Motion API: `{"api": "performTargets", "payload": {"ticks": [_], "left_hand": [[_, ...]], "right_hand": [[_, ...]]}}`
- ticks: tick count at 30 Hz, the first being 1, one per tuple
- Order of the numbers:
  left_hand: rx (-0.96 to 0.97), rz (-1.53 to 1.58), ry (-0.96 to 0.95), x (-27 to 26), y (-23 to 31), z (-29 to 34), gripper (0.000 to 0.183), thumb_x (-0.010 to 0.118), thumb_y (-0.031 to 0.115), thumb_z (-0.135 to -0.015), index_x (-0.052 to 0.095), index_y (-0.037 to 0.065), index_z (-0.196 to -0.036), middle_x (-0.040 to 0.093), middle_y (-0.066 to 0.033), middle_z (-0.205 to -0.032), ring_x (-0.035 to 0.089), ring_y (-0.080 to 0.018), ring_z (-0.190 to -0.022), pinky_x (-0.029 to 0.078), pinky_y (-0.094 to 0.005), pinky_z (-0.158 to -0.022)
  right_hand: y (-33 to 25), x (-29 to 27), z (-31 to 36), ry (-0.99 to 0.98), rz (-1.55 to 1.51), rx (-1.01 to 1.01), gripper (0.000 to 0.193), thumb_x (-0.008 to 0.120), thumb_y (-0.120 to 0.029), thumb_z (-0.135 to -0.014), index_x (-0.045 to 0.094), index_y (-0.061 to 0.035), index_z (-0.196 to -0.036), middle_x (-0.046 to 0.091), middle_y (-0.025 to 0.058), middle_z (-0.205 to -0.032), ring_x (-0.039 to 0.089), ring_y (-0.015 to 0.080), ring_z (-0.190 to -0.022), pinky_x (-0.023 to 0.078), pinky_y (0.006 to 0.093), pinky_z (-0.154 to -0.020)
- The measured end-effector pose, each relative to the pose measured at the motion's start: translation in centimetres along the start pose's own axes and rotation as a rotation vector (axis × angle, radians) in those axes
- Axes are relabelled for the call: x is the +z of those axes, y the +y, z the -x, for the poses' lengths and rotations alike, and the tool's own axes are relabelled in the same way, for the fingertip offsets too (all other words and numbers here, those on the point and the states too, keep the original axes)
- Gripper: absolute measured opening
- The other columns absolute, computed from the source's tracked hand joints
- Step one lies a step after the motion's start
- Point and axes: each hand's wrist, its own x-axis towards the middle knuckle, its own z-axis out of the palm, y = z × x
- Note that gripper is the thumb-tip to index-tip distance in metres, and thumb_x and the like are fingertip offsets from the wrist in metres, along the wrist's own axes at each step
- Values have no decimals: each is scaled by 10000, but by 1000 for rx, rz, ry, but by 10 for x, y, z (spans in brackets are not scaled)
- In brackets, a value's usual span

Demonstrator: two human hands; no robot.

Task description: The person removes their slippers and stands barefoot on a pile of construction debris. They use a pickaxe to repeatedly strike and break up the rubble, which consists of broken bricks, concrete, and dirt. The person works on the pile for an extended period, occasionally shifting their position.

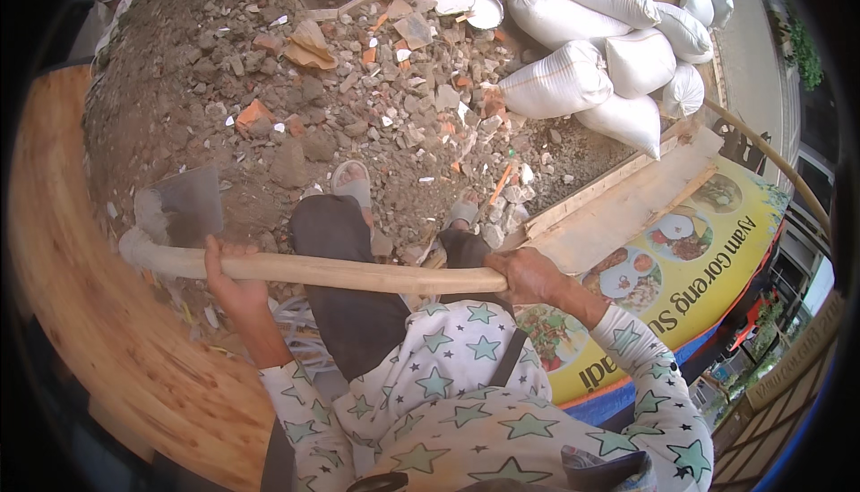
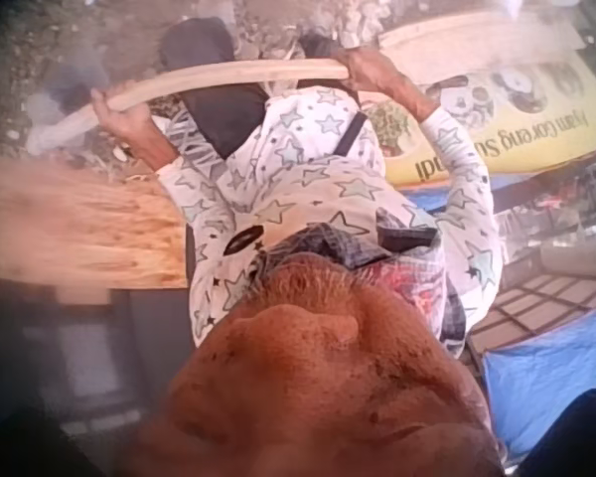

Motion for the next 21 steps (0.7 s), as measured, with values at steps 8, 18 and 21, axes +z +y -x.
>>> {"api": "performTargets", "payload": {"ticks": [8, 18, 21], "left_hand": [[77, -17, -79, 30, -60, 39, 152, 660, 182, -927, 546, 84, -902, 464, -4, -730, 456, -137, -669, 416, -328, -655], [151, -13, -187, 51, -96, 106, 144, 676, 156, -902, 575, 88, -980, 498, -9, -758, 497, -145, -690, 435, -343, -664], [234, -32, -191, 53, -90, 127, 184, 681, 136, -893, 562, 67, -1015, 509, -27, -796, 510, -147, -709, 446, -343, -664]], "right_hand": [[85, 63, 25, 155, -55, -65, 279, 664, -165, -693, 526, -75, -919, 622, 128, -827, 647, 368, -773, 522, 480, -668], [124, 110, 65, 237, -153, -81, 275, 678, -143, -684, 529, -71, -903, 612, 141, -808, 633, 370, -800, 508, 462, -713], [119, 116, 62, 273, -233, -128, 240, 674, -151, -708, 545, -68, -893, 610, 136, -813, 630, 368, -797, 508, 449, -712]]}}
